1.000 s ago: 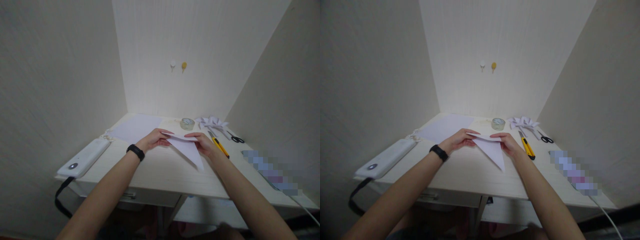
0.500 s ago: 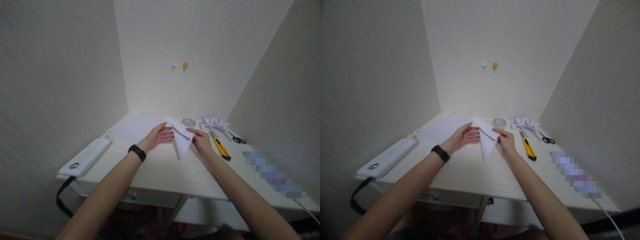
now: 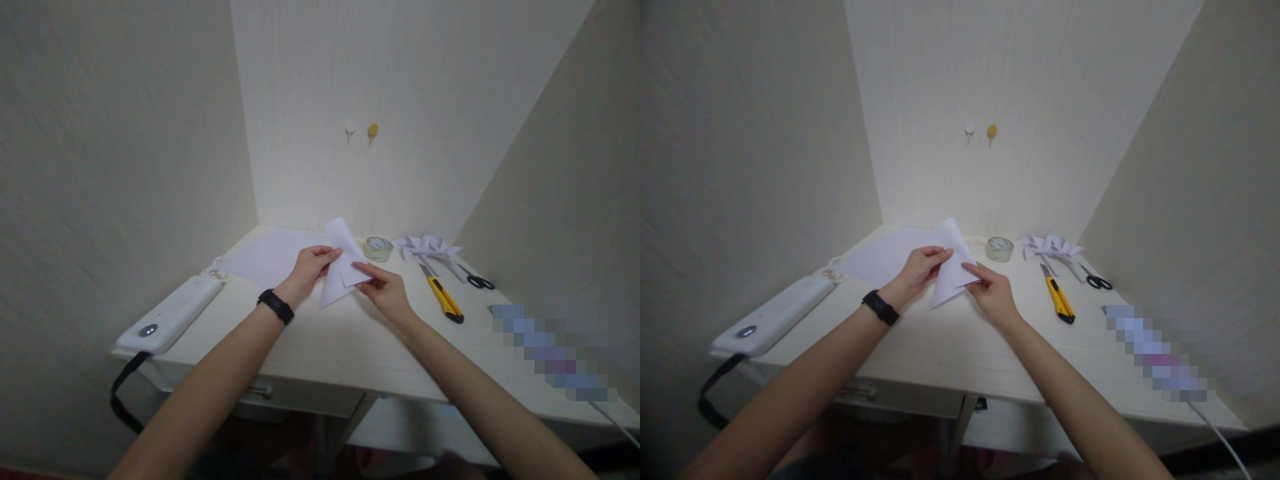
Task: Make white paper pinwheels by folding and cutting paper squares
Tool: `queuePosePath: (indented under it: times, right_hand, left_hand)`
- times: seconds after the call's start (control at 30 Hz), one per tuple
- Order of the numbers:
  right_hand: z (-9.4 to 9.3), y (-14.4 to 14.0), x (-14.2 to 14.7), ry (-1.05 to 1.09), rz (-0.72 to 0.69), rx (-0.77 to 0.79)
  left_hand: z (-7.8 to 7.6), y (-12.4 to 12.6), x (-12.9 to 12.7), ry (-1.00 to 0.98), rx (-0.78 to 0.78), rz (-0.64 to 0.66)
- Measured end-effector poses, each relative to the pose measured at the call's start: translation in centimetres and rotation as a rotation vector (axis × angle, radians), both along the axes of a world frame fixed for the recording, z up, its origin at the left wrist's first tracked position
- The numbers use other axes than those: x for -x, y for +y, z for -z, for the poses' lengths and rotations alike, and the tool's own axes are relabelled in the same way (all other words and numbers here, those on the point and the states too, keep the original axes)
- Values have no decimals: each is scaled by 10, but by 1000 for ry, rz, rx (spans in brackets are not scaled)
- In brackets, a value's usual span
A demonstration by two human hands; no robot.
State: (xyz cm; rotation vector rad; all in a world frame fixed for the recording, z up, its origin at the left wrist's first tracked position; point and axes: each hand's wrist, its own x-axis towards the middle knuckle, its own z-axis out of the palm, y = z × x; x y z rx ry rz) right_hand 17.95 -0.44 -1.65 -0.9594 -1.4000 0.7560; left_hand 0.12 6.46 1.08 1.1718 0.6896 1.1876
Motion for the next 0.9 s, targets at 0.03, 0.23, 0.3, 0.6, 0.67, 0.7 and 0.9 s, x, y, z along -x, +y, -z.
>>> queuePosePath:
  times: [0.03,0.23,0.3,0.6,0.67,0.7,0.9]
  right_hand:
    - [-2,0,-2,41,-53,10]
    - [-10,3,-9,278,-59,220]
    - [-11,4,-8,289,-27,317]
    - [-4,3,-10,166,-238,442]
    - [-3,4,-11,166,-229,440]
    - [-3,4,-11,178,-211,437]
    - [-6,9,-19,298,-95,396]
  left_hand:
    - [0,1,1,25,-12,-28]
    - [-2,-2,1,272,-124,-75]
    - [-1,-5,-1,361,-165,-17]
    - [7,-5,-5,422,-240,28]
    - [7,-4,-5,452,-254,18]
    - [8,-4,-5,473,-260,17]
    - [11,0,2,547,-219,153]
